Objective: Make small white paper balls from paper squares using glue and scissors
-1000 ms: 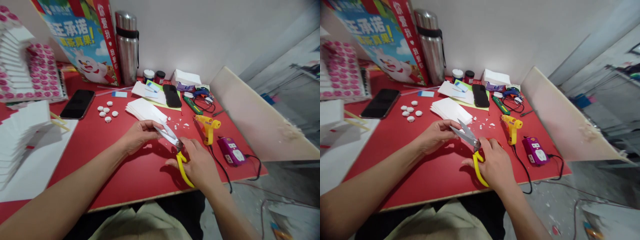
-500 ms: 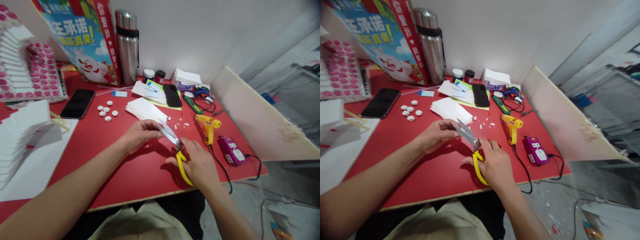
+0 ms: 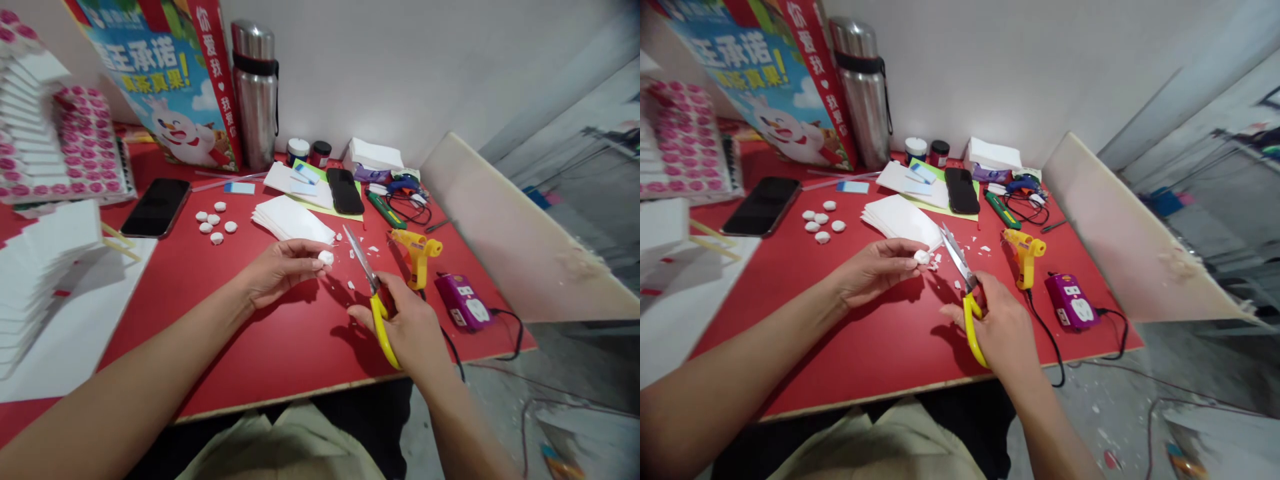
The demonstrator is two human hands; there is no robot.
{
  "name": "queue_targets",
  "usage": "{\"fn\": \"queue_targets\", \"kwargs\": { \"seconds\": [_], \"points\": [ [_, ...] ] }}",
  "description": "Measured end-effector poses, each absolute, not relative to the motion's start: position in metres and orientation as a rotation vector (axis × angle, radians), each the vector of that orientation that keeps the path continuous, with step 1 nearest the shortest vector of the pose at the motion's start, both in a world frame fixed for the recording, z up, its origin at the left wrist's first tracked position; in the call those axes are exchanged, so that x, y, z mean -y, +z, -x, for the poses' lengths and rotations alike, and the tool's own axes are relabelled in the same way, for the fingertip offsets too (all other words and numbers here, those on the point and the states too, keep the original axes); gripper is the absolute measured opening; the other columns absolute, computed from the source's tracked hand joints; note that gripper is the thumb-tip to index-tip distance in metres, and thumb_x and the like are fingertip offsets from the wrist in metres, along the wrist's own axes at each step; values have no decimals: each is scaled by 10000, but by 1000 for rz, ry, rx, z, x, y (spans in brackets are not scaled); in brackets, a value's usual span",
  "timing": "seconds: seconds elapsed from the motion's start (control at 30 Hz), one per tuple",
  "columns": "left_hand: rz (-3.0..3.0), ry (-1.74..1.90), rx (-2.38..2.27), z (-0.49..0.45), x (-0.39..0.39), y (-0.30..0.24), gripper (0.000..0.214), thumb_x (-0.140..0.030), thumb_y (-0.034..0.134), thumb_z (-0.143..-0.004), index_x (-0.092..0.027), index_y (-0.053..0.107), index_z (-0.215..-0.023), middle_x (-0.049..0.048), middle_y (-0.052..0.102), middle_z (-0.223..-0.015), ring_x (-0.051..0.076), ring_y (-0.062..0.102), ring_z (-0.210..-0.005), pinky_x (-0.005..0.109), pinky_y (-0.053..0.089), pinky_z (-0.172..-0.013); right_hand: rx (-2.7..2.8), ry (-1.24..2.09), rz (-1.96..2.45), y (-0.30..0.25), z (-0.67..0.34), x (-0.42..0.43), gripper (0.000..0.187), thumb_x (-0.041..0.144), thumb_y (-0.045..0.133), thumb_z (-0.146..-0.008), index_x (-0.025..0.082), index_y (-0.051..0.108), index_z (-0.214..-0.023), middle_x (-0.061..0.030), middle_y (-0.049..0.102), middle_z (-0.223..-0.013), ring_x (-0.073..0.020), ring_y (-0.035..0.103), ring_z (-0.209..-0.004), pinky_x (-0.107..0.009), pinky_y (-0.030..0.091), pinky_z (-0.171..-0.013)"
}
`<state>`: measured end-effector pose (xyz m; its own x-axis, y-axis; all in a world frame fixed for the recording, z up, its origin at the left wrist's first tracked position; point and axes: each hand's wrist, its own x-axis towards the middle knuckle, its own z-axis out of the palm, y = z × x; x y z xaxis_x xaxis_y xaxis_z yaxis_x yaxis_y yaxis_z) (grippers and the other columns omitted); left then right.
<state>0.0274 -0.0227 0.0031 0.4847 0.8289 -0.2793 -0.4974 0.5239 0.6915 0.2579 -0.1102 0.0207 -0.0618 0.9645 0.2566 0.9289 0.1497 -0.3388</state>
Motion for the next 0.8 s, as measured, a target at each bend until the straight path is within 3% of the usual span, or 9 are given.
{"fn": "queue_targets", "kwargs": {
  "seconds": [0.23, 0.4, 0.8],
  "points": [
    [-547, 837, -634, -26, 21, 2, 254, -77, 881, -684, -91, 797, -924, 69, 780, -819, 121, 729, -719, 202, 596, -737, 2195, 120, 1648, 19, -254, 109, 717, 772, 601, -855, 160, 590, -1228, -133, 685, -996, -274, 678, -834, -375, 539, -735],
    [-574, 846, -570, -25, 21, 0, 275, -124, 922, -633, -110, 800, -879, 53, 766, -777, 135, 734, -713, 221, 606, -729, 2269, 29, 1644, 18, -252, 106, 730, 739, 614, -870, 140, 576, -1285, -150, 676, -1034, -301, 688, -846, -400, 542, -746],
    [-620, 812, -521, -25, 22, -2, 201, -109, 893, -667, -103, 782, -834, 66, 783, -784, 150, 753, -708, 227, 610, -730, 2282, -123, 1569, 15, -251, 106, 699, 729, 547, -916, 115, 597, -1248, -131, 702, -977, -268, 697, -765, -361, 520, -666]
  ]
}}
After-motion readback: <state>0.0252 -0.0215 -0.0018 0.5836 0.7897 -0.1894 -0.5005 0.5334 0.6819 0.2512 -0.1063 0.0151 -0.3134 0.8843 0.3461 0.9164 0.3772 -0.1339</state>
